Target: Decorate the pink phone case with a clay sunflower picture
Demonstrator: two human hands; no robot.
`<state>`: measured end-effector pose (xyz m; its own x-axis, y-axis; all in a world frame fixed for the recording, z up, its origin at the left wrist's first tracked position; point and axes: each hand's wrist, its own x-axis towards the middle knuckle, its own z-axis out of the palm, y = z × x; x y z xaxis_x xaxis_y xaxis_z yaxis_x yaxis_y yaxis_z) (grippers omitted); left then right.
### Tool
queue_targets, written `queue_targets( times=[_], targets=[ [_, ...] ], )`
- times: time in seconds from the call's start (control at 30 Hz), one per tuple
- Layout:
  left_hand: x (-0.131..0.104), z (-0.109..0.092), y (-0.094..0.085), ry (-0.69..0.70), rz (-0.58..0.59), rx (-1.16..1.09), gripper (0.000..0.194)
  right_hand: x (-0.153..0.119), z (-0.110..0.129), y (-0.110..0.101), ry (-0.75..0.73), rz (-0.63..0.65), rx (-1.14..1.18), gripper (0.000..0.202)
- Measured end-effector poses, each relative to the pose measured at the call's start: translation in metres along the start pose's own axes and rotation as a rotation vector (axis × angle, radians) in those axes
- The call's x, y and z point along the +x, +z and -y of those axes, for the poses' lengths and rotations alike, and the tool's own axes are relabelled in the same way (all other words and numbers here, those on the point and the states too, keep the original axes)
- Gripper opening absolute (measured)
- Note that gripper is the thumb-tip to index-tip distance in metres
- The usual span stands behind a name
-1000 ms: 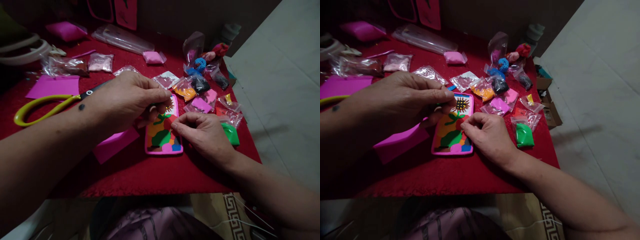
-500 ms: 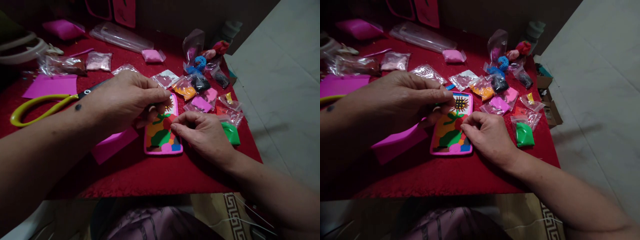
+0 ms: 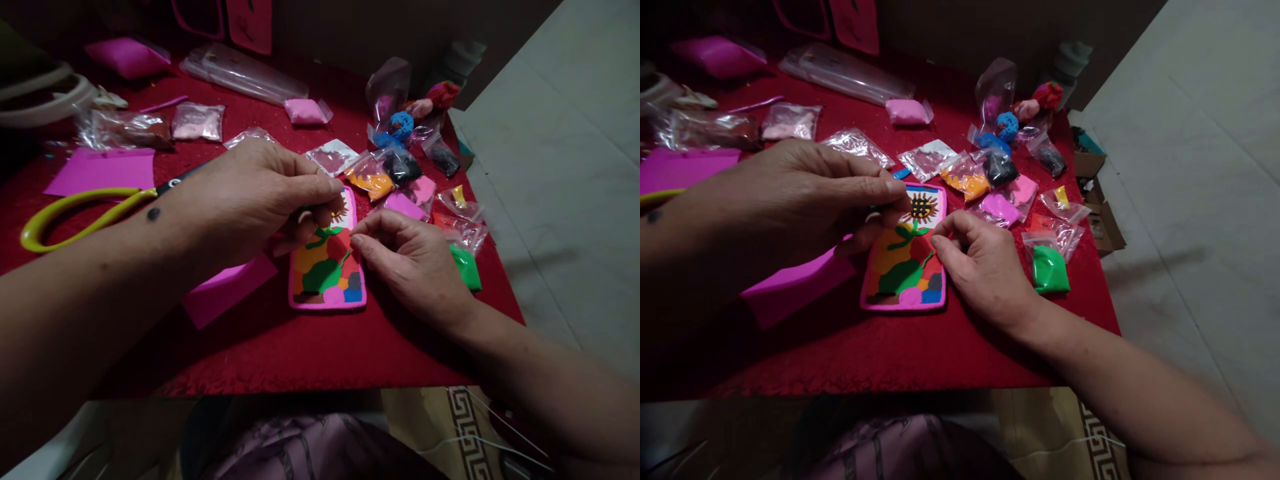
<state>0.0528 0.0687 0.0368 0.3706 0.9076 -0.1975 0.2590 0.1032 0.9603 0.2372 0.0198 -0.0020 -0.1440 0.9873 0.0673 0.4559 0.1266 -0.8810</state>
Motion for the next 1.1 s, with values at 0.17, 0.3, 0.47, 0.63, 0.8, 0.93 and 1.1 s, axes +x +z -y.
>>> queue_targets(
  times=[0.17,0.3,0.47,0.63,0.8,0.93,1.1],
  targets=[
    [0.0,-0.001,-0.006,0.051,0.006,-0.035,0.036,-0.005,0.007,-0.004,-0.106,0.0,-0.149,0.009],
    [-0.002,-0.001,-0.013,0.083,0.06,-0.032,0.044,-0.011,0.012,-0.01,-0.344,-0.023,-0.366,0.016],
    [-0.011,0.005,-0.014,-0.091,0.266,0.127,0.031,-0.019,0.005,-0.019,-0.532,0.095,-0.559,0.025],
    [-0.026,0.008,-0.012,-0.233,0.344,-0.029,0.03,-0.021,-0.006,-0.02,-0.605,0.096,-0.607,0.033],
    [-0.028,0.015,-0.017,-0.199,0.284,0.013,0.036,-0.018,-0.012,-0.017,-0.632,0.094,-0.63,0.033],
    [-0.028,0.02,-0.021,-0.193,0.225,0.049,0.038,-0.017,-0.012,-0.016,-0.635,0.077,-0.621,0.033],
    [-0.028,0.025,-0.025,-0.147,0.216,-0.035,0.034,-0.02,-0.008,-0.017,-0.649,0.07,-0.598,0.033]
  ],
)
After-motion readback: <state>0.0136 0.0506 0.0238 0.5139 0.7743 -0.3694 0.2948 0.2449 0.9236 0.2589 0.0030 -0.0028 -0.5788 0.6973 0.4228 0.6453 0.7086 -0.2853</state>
